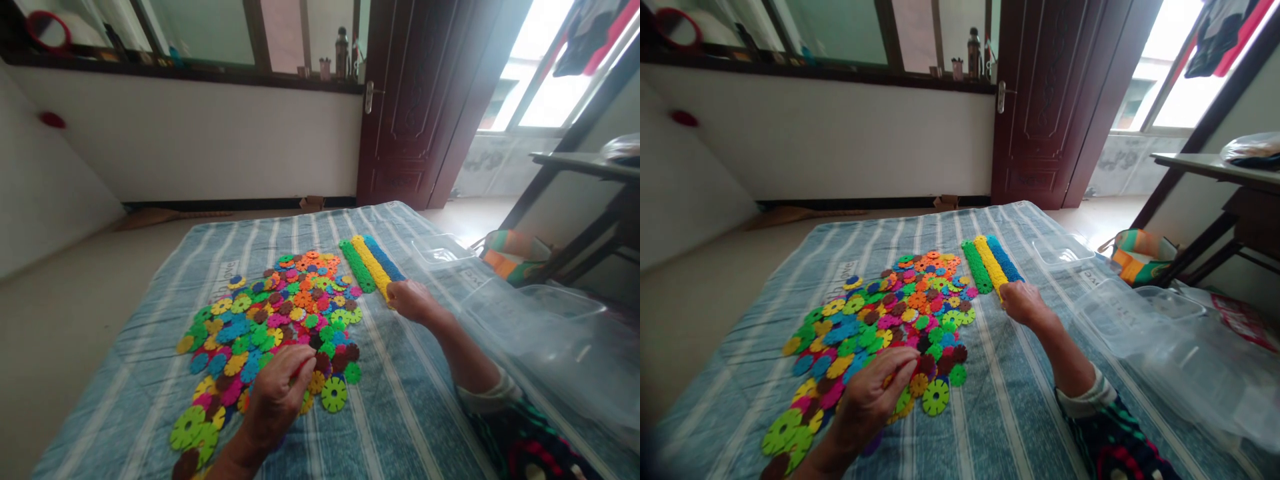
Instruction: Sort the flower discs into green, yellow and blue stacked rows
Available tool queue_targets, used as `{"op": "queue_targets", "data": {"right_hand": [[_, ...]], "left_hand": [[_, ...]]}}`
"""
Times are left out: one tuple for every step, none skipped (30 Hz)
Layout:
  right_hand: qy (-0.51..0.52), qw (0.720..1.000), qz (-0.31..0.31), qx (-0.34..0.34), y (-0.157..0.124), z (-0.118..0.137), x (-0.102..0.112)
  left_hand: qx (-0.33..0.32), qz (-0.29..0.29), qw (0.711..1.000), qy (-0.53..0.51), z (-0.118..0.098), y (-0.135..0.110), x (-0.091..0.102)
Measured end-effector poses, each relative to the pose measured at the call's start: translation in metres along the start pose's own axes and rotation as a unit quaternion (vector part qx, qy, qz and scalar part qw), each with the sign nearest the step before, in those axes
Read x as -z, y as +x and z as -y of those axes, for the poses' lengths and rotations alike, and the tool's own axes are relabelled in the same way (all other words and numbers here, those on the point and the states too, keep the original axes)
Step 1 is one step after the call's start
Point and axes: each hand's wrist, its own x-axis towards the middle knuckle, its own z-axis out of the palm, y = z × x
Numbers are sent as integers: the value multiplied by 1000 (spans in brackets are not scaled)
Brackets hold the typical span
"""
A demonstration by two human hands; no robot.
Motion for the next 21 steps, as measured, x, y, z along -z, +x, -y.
{"op": "queue_targets", "data": {"right_hand": [[13, 1000, -6, 16, -2, 3, 0], [29, 999, -10, 36, -4, 7, 0], [47, 997, -14, 59, -7, 12, -1], [66, 994, -18, 85, -10, 18, -2], [83, 990, -20, 112, -14, 24, -3], [98, 985, -22, 140, -17, 31, -5], [110, 980, -24, 163, -20, 39, -8], [119, 975, -28, 183, -23, 46, -12], [126, 971, -35, 200, -25, 52, -17], [133, 966, -46, 216, -27, 59, -22], [139, 961, -62, 231, -28, 65, -28], [145, 954, -81, 248, -29, 70, -34], [151, 947, -103, 266, -30, 75, -40], [158, 937, -125, 284, -30, 79, -46], [165, 928, -147, 301, -30, 83, -52], [172, 918, -166, 315, -30, 86, -57], [178, 910, -182, 327, -30, 89, -62], [183, 904, -194, 336, -30, 91, -66], [185, 899, -202, 342, -30, 93, -70], [185, 895, -207, 348, -30, 94, -73], [184, 893, -211, 353, -30, 95, -76]], "left_hand": [[-6, -3, 1000, 11, 1, -1, 0], [-13, -7, 1000, 23, 1, -1, -1], [-22, -14, 999, 37, 2, -2, -1], [-31, -22, 998, 51, 3, -3, -1], [-41, -30, 996, 66, 5, -3, -1], [-49, -36, 995, 85, 7, -4, -1], [-53, -40, 992, 107, 10, -5, 0], [-53, -40, 989, 132, 14, -6, 0], [-50, -36, 985, 159, 17, -7, -1], [-40, -31, 981, 187, 21, -8, -1], [-26, -26, 976, 215, 25, -10, -2], [-9, -21, 970, 241, 28, -12, -3], [8, -16, 965, 261, 30, -14, -5], [23, -9, 960, 278, 32, -15, -6], [34, 0, 957, 289, 32, -17, -7], [41, 11, 954, 296, 32, -18, -9], [43, 21, 953, 299, 31, -20, -10], [41, 30, 953, 299, 29, -21, -11], [37, 35, 954, 296, 26, -21, -12], [33, 37, 955, 291, 24, -22, -12], [28, 37, 958, 284, 22, -22, -13]]}}
